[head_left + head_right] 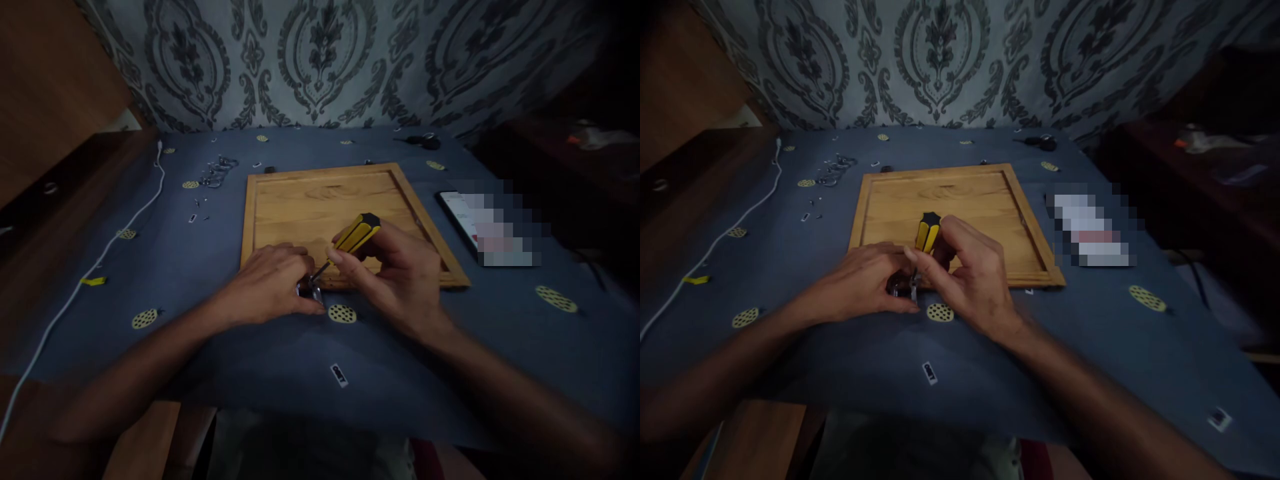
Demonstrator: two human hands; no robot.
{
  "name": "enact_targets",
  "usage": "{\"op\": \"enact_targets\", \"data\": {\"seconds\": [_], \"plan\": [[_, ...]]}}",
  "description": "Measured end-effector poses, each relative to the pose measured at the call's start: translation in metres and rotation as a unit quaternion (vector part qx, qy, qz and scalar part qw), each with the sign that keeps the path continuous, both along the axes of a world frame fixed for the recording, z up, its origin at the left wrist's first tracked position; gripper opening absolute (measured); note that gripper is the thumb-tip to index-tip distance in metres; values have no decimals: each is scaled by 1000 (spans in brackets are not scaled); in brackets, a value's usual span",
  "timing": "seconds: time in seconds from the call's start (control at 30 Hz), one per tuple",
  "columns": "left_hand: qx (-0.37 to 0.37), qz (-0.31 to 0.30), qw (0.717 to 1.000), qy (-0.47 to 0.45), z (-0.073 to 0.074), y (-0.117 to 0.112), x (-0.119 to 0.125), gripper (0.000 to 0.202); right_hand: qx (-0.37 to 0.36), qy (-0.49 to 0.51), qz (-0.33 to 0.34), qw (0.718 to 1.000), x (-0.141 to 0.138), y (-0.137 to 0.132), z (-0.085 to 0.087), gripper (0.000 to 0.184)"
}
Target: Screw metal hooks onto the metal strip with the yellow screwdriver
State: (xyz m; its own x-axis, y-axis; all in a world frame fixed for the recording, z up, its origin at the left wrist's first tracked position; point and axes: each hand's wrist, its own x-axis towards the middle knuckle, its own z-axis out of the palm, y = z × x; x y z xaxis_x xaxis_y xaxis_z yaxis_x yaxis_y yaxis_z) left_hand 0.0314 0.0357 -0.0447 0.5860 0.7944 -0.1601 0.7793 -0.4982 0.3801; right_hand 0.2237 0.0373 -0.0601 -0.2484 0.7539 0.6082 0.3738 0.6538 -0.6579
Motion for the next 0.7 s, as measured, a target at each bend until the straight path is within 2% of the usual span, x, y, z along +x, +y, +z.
{"op": "enact_targets", "data": {"seconds": [0.3,0.7], "plan": [[3,16,1000,3,-1,-1,0,36,-9,3,10,1000,0,0,-1,27],[19,8,1000,-3,-2,-1,0,36,-17,-18,11,1000,3,0,0,31]]}}
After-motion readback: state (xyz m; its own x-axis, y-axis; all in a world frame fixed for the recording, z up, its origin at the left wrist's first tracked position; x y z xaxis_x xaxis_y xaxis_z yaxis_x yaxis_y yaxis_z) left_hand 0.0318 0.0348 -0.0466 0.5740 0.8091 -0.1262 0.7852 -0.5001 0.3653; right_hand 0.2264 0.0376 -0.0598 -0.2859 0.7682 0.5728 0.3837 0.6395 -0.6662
